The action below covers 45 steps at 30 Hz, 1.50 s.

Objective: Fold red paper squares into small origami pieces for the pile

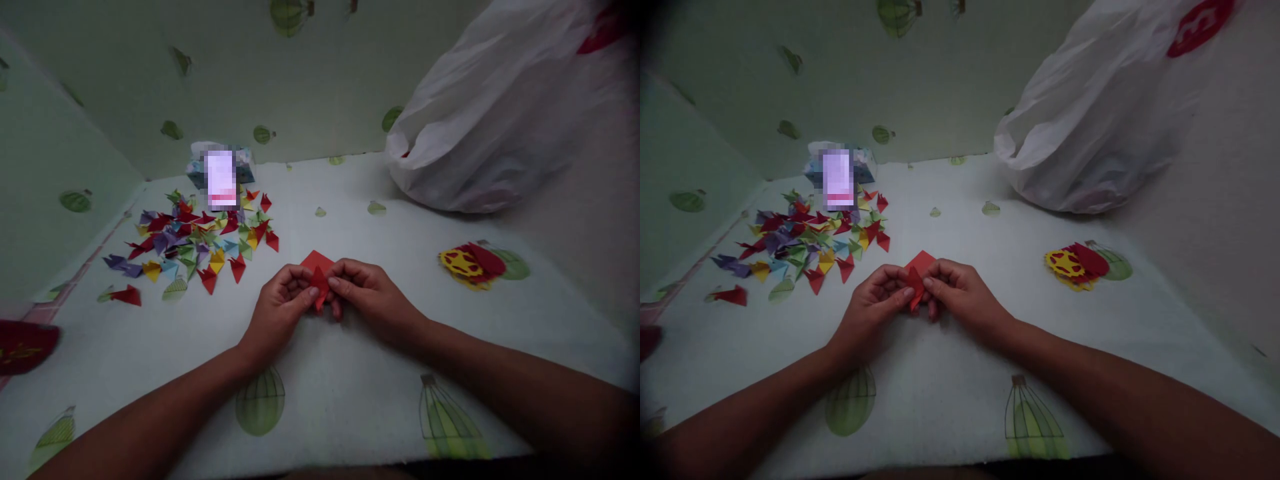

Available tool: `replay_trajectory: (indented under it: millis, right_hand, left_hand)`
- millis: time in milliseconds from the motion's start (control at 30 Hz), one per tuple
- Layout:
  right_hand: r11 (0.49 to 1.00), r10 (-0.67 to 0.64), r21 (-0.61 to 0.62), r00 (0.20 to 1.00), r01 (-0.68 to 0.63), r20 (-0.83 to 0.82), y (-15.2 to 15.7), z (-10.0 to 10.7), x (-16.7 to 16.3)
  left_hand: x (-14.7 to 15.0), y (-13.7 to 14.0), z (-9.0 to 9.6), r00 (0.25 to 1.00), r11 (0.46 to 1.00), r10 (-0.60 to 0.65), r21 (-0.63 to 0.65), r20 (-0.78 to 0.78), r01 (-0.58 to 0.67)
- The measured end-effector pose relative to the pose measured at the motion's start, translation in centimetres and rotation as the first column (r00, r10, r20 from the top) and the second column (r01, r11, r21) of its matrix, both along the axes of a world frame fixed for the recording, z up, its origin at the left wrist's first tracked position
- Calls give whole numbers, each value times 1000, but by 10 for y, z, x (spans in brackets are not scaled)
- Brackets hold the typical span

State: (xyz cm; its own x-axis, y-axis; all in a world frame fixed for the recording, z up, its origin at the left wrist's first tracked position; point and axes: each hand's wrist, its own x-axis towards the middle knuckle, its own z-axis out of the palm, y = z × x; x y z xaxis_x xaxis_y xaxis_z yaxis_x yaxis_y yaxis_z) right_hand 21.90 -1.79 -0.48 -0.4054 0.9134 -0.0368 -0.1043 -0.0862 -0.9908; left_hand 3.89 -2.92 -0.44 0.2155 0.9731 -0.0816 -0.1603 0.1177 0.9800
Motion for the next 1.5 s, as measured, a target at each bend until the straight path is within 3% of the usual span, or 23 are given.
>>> replay_trajectory:
  millis: [167, 333, 633, 800, 967, 1500]
  right_hand:
    - [998, 18, -64, 999, -20, -34, 1, 0, 1]
    - [997, -10, -72, 997, 15, 71, 0, 3, 1]
    - [986, -113, 148, 965, 79, 237, -5, 3, -2]
    - [997, -50, 65, 985, 39, 165, -4, 5, -1]
    - [997, -9, 74, 981, -5, 194, -3, 2, 0]
    - [996, -69, 60, 996, 66, 53, -4, 1, -3]
  left_hand:
    - [0, -1, 1, 1000, 1000, 15, 23, 8, -15]
    - [1, -3, 1, 995, 999, -15, 46, -103, 20]
    - [3, -3, 2, 989, 999, -7, 35, -144, 12]
    - [1, -2, 3, 993, 1000, 20, 16, -120, -19]
    - [1, 0, 5, 998, 999, 43, 11, -50, -43]
    - [2, 1, -1, 997, 997, 62, 40, -44, -60]
